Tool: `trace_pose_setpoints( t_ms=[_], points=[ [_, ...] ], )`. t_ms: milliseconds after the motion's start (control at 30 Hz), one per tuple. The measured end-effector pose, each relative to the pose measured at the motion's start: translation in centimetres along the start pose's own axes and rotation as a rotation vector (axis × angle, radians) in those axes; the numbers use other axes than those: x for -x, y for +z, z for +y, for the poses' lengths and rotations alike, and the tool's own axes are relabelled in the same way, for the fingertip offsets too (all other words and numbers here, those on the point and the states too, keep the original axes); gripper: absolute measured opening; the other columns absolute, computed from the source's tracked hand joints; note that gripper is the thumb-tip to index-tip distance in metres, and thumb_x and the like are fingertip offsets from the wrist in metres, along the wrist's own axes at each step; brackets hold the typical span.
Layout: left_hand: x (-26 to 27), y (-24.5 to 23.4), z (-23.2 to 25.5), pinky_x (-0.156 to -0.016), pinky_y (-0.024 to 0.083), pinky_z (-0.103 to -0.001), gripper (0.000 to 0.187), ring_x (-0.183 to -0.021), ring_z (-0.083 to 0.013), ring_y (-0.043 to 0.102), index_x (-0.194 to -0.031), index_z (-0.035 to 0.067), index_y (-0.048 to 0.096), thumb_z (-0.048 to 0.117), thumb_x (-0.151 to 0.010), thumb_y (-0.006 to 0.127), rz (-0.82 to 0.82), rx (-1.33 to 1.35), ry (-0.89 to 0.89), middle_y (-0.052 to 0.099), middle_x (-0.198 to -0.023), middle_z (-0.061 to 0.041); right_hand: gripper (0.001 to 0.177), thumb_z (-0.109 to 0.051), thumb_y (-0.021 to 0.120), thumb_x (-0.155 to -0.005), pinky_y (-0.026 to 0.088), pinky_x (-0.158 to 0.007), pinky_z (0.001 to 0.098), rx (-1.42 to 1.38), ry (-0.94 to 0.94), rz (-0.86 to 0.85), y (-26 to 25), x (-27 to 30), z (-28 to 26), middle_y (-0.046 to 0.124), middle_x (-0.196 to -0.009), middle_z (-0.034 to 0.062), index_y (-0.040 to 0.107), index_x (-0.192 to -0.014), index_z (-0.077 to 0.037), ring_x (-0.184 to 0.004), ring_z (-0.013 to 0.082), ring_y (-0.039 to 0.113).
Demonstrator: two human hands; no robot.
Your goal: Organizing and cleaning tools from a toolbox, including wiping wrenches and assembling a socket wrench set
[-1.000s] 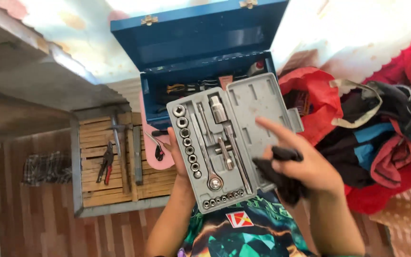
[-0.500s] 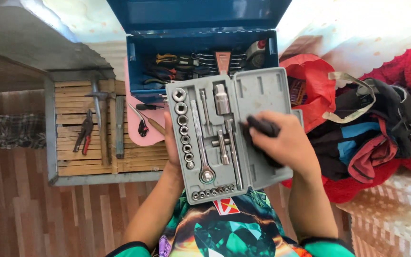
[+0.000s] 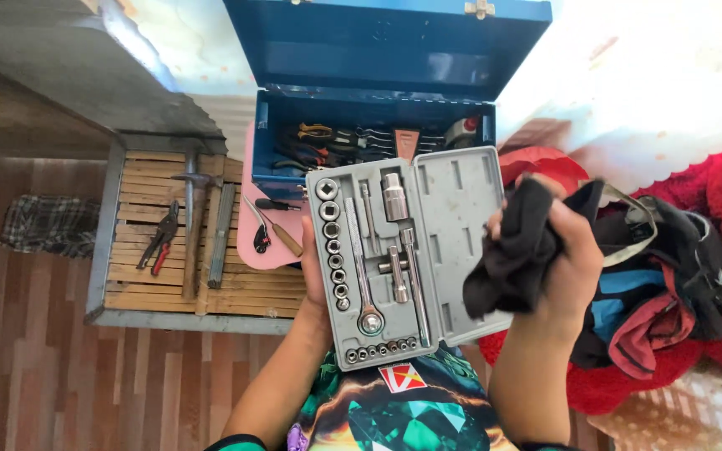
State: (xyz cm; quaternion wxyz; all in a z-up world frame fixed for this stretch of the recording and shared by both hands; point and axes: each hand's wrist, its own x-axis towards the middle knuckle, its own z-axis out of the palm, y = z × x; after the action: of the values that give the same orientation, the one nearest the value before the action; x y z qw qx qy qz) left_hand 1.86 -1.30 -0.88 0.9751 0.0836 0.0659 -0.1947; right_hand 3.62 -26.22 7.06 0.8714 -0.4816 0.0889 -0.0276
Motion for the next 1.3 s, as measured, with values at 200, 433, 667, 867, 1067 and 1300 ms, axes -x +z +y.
trace_pose_setpoints(
  t_ms=[200, 433, 667, 867, 1067, 1300],
  points=[
    [-0.3, -0.6, -0.3, -0.104, 0.054, -0.051, 0.087, -0.120, -0.0340, 0.064, -0.153, 0.005, 0.047, 0.073, -0.099, 0.041, 0.071, -0.058, 0.073, 0.062, -0.140, -0.018, 0.066, -0.048, 0.052, -0.096, 0.052, -0.078, 0.0451, -0.363, 0.287, -0.110, -1.1, 1.9, 2.3, 0.062, -0.102, 0.0209, 0.054, -0.132, 0.007, -0.084, 0.0326, 0.062],
    [-0.1, -0.1, 0.1, -0.103, 0.054, -0.052, 0.087, -0.121, -0.0348, 0.064, -0.153, 0.005, 0.046, 0.073, -0.099, 0.040, 0.028, -0.062, 0.028, 0.061, -0.141, -0.019, 0.064, -0.045, 0.051, -0.101, 0.052, -0.081, 0.0426, -0.239, 0.292, -0.112, -1.3, 1.3, 2.8, 0.063, -0.105, 0.0209, 0.054, -0.134, 0.010, -0.087, 0.0326, 0.063],
    [0.5, -0.5, 0.7, -0.102, 0.054, -0.052, 0.088, -0.120, -0.0361, 0.064, -0.153, 0.003, 0.046, 0.073, -0.100, 0.039, 0.038, -0.047, 0.002, 0.060, -0.141, -0.020, 0.055, -0.035, 0.044, -0.106, 0.055, -0.073, 0.0414, -0.111, 0.266, -0.019, -3.1, 1.5, 5.7, 0.066, -0.105, 0.0182, 0.053, -0.142, 0.006, -0.084, 0.0303, 0.067],
    [0.6, -0.9, 1.4, -0.103, 0.054, -0.051, 0.088, -0.121, -0.0350, 0.064, -0.153, 0.004, 0.046, 0.073, -0.099, 0.040, 0.072, -0.071, -0.030, 0.060, -0.141, -0.019, 0.063, -0.042, 0.044, -0.103, 0.056, -0.073, 0.0434, -0.164, 0.257, -0.061, -0.8, 2.1, 3.2, 0.069, -0.105, 0.0198, 0.052, -0.145, 0.006, -0.084, 0.0323, 0.069],
    [0.5, -3.2, 1.8, -0.106, 0.053, -0.051, 0.083, -0.124, -0.0351, 0.062, -0.155, 0.003, 0.044, 0.069, -0.104, 0.040, 0.060, -0.049, 0.048, 0.058, -0.144, -0.019, 0.055, -0.040, 0.043, -0.113, 0.054, -0.082, 0.0439, -0.243, -0.040, -0.048, 0.6, 2.8, 2.9, 0.063, -0.106, 0.0227, 0.045, -0.135, 0.010, -0.089, 0.0327, 0.066],
    [0.2, -3.4, 2.3, -0.107, 0.053, -0.053, 0.080, -0.126, -0.0368, 0.061, -0.157, 0.004, 0.042, 0.065, -0.106, 0.038, 0.011, -0.030, 0.102, 0.056, -0.147, -0.019, 0.069, -0.041, 0.041, -0.109, 0.056, -0.079, 0.0427, -0.239, 0.091, -0.087, 1.4, 2.3, 3.2, 0.065, -0.113, 0.0230, 0.044, -0.155, 0.010, -0.092, 0.0322, 0.068]
  ],
)
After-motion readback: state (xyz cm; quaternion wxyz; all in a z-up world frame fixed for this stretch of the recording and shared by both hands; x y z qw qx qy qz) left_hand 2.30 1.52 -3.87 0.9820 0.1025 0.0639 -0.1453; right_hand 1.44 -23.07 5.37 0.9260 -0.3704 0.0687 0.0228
